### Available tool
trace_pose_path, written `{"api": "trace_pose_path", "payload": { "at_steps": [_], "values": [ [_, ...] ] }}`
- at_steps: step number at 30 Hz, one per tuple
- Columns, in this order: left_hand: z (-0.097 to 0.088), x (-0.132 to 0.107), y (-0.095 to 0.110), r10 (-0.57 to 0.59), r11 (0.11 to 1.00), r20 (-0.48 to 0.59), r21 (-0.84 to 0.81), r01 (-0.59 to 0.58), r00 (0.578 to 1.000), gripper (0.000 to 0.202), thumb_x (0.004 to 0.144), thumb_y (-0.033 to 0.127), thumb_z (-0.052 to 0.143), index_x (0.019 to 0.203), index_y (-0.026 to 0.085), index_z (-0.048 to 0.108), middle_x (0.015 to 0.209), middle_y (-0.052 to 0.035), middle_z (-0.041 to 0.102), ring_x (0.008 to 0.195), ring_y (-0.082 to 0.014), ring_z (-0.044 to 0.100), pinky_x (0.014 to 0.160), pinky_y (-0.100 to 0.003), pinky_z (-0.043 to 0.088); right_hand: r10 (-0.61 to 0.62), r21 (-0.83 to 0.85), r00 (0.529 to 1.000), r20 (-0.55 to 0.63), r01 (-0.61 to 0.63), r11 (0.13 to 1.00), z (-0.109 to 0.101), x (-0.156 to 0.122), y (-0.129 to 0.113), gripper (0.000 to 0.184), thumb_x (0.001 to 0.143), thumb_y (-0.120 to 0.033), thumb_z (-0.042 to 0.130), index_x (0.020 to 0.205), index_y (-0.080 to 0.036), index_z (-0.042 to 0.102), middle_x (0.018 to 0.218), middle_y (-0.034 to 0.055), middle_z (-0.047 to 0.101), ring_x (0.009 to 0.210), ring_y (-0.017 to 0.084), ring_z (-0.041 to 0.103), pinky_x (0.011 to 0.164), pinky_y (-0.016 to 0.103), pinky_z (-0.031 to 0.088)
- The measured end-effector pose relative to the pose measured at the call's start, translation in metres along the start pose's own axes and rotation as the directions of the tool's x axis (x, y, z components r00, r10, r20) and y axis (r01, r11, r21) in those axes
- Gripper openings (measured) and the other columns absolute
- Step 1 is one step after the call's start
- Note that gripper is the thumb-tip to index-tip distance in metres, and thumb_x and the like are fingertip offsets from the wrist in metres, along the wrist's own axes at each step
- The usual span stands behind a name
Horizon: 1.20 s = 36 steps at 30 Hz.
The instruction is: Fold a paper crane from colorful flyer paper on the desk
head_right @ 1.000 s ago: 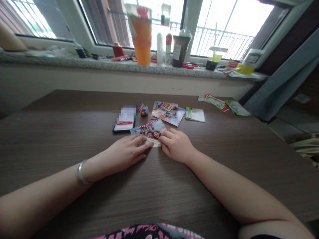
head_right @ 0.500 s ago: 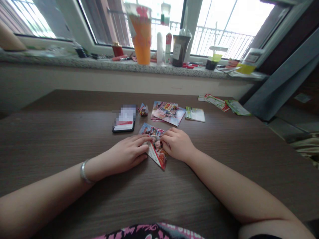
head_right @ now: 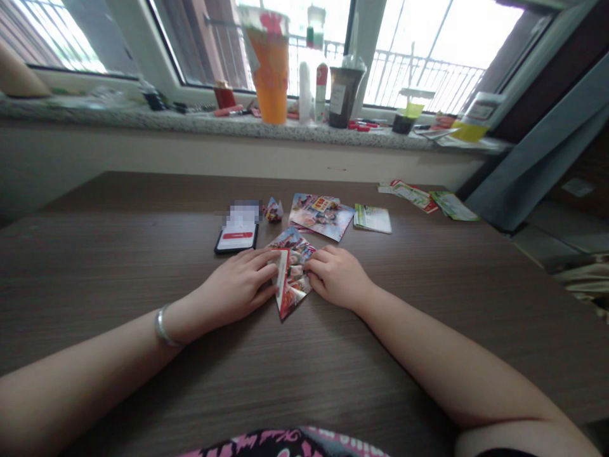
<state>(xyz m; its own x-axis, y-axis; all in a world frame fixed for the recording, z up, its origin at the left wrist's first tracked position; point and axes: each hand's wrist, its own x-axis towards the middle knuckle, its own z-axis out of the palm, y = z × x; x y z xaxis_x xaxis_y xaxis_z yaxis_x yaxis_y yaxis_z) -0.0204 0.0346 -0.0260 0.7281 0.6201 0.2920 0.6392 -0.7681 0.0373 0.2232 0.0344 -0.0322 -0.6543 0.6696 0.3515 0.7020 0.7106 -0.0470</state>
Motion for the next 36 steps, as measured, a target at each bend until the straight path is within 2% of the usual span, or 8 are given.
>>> {"api": "trace_pose_path", "payload": {
  "at_steps": [9,13,16,20,27,31,34,36],
  "values": [
    [0.0,0.0,-0.001,-0.045,0.999,0.015,0.018,0.044,0.999,0.029,0.095,0.037,0.047,0.108,0.018,0.063,0.13,-0.0123,0.056,0.119,-0.0274,0.053,0.103,-0.046,0.042,-0.014,-0.02,1.0,0.024,0.014,1.0,0.001,-0.001,0.0,0.019,0.09,-0.024,0.051,0.098,-0.018,0.068,0.095,0.0078,0.066,0.088,0.02,0.056,0.081,0.034,0.044],
    [-0.001,0.0,-0.003,-0.068,0.997,0.028,0.044,0.067,0.997,0.034,0.095,0.042,0.044,0.111,0.019,0.063,0.133,-0.0116,0.055,0.125,-0.0292,0.048,0.107,-0.05,0.036,-0.034,-0.037,0.999,0.028,0.035,0.999,-0.002,-0.002,-0.002,0.019,0.09,-0.025,0.051,0.098,-0.019,0.068,0.09,0.0078,0.065,0.084,0.02,0.055,0.078,0.034,0.042],
    [0.0,-0.002,-0.003,-0.092,0.993,0.022,0.072,0.09,0.996,0.045,0.094,0.05,0.044,0.122,0.019,0.06,0.139,-0.0116,0.05,0.133,-0.0326,0.04,0.111,-0.055,0.028,-0.035,-0.05,0.999,0.036,0.037,0.998,-0.005,-0.002,-0.004,0.019,0.088,-0.026,0.053,0.098,-0.018,0.067,0.088,0.0076,0.065,0.083,0.021,0.055,0.077,0.034,0.043],
    [0.005,-0.004,-0.005,-0.105,0.99,0.03,0.096,0.102,0.994,0.053,0.093,0.054,0.043,0.134,0.021,0.052,0.144,-0.0102,0.047,0.136,-0.033,0.035,0.113,-0.055,0.024,-0.058,-0.003,0.997,0.045,0.059,0.998,-0.007,-0.002,-0.005,0.026,0.085,-0.036,0.058,0.102,-0.019,0.067,0.094,0.0083,0.065,0.086,0.022,0.056,0.078,0.036,0.045],
    [0.011,-0.003,-0.012,-0.124,0.989,0.034,0.083,0.121,0.992,0.043,0.097,0.046,0.041,0.133,0.027,0.054,0.141,-0.0088,0.05,0.134,-0.0321,0.038,0.111,-0.057,0.024,-0.086,0.035,0.993,0.077,0.084,0.996,-0.007,-0.005,-0.004,0.035,0.084,-0.04,0.06,0.112,-0.02,0.064,0.108,0.0103,0.064,0.094,0.024,0.058,0.083,0.038,0.048],
    [0.01,-0.001,-0.014,-0.085,0.996,-0.021,0.032,0.085,0.996,0.033,0.096,0.035,0.046,0.121,0.023,0.062,0.125,-0.0103,0.059,0.121,-0.0288,0.048,0.105,-0.052,0.035,-0.096,0.05,0.991,0.088,0.092,0.995,-0.006,-0.005,-0.005,0.032,0.084,-0.037,0.059,0.111,-0.02,0.065,0.107,0.0096,0.065,0.095,0.024,0.059,0.084,0.038,0.048],
    [0.011,0.002,-0.015,-0.049,0.999,-0.038,0.001,0.049,0.998,0.028,0.096,0.029,0.046,0.114,0.019,0.066,0.108,-0.0104,0.063,0.1,-0.024,0.056,0.09,-0.042,0.046,-0.111,0.064,0.991,0.077,0.106,0.992,-0.005,-0.005,-0.006,0.029,0.085,-0.035,0.059,0.108,-0.02,0.065,0.104,0.0091,0.066,0.094,0.023,0.059,0.084,0.038,0.048],
    [0.011,0.003,-0.016,-0.019,1.0,-0.033,-0.012,0.018,0.999,0.028,0.096,0.028,0.046,0.114,0.019,0.066,0.105,-0.0102,0.064,0.093,-0.0221,0.057,0.083,-0.038,0.048,-0.122,0.07,0.991,0.061,0.118,0.991,-0.004,-0.005,-0.006,0.028,0.085,-0.034,0.059,0.108,-0.02,0.065,0.105,0.0092,0.067,0.095,0.023,0.059,0.085,0.038,0.047]
  ]
}}
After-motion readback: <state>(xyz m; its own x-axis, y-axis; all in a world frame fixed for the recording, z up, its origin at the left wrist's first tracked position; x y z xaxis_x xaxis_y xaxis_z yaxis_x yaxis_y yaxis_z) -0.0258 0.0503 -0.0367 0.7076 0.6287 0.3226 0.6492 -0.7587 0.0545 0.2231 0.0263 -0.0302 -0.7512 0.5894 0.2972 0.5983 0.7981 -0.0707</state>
